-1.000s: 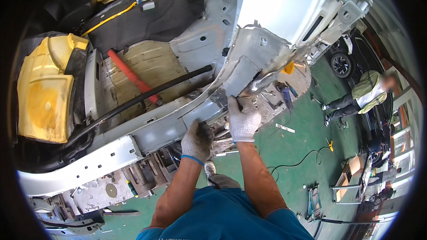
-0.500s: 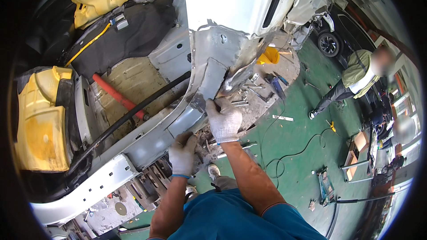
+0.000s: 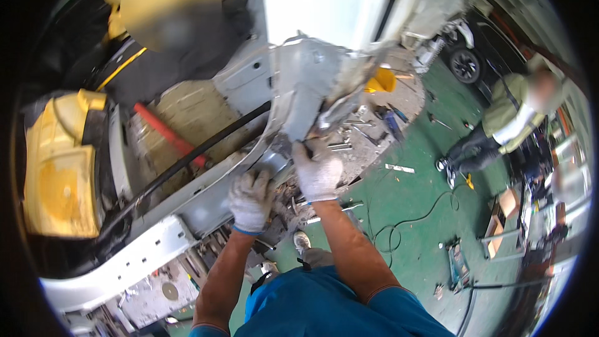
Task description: The person is repairing a car's body panel. They use a hammer and a metal file to shape and smooth a metal piece, then fit it into the car's frame and secure it with a wrench.
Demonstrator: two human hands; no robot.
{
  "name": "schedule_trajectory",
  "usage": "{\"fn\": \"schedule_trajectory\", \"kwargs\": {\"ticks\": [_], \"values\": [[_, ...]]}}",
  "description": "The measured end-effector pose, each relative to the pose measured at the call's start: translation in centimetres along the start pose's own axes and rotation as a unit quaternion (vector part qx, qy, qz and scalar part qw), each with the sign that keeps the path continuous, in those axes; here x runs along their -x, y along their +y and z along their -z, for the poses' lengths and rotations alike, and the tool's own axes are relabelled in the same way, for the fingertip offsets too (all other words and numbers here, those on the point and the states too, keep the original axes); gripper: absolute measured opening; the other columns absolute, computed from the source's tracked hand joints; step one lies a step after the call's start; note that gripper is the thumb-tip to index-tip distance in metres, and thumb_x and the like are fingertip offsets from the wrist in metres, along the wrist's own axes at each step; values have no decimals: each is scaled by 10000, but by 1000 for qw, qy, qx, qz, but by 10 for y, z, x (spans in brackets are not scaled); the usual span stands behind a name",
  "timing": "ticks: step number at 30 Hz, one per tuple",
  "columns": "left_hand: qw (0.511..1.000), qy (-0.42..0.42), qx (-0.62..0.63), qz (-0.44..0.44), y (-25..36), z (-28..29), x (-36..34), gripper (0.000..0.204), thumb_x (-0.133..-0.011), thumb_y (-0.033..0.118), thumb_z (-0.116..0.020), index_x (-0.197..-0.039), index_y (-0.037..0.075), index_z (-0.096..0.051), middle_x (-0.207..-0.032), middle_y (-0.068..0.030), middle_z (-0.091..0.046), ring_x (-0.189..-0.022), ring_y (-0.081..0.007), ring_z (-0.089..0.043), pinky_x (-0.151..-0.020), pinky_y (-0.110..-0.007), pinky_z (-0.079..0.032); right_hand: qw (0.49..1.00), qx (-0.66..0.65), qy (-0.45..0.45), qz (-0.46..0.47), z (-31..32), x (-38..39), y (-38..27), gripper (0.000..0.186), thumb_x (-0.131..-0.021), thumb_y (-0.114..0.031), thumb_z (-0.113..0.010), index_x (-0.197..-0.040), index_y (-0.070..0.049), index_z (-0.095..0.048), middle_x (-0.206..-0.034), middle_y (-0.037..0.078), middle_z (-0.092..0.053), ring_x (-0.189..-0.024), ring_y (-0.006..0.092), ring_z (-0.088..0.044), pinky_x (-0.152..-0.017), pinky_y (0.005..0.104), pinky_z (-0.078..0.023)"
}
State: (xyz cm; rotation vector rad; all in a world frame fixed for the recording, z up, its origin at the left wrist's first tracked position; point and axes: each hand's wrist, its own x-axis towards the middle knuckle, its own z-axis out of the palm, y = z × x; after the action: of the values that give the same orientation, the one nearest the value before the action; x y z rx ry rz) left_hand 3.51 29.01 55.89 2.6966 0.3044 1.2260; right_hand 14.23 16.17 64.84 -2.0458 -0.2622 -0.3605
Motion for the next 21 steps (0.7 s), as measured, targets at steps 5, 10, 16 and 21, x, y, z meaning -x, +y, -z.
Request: {"fn": "schedule_trajectory", "kwargs": {"ticks": [5,10,16,21], "values": [[998,13,-30,50,26,-10,3,330,-865,208,-678,-1179,161,-767,-1097,-32,-639,-935,-218,-642,-742,-403,-536,997,-78,-1,27,-4,1,5,214,-974,-185,-789,-931,25,-796,-769,70,-758,-707,128,-668,-681,340,-543],[996,28,11,81,34,-11,0,368,-844,214,-673,-1198,145,-747,-1140,-44,-652,-970,-228,-651,-756,-396,-538,991,-135,3,-10,-10,-1,13,153,-961,-82,-809,-893,42,-749,-831,-20,-704,-759,62,-571,-694,265,-482],[996,33,32,76,33,-10,2,422,-845,214,-661,-1247,105,-727,-1203,-62,-655,-1065,-239,-639,-799,-405,-537,967,-240,-9,-90,-9,1,16,132,-981,-93,-787,-910,3,-733,-802,-8,-692,-705,67,-568,-631,278,-494],[994,35,41,97,36,-12,3,398,-838,207,-757,-1233,162,-743,-1161,-45,-662,-1006,-233,-658,-787,-417,-521,960,-262,-2,-94,-10,1,15,116,-983,-81,-789,-915,-15,-721,-815,-10,-686,-685,68,-570,-587,272,-493]]}}
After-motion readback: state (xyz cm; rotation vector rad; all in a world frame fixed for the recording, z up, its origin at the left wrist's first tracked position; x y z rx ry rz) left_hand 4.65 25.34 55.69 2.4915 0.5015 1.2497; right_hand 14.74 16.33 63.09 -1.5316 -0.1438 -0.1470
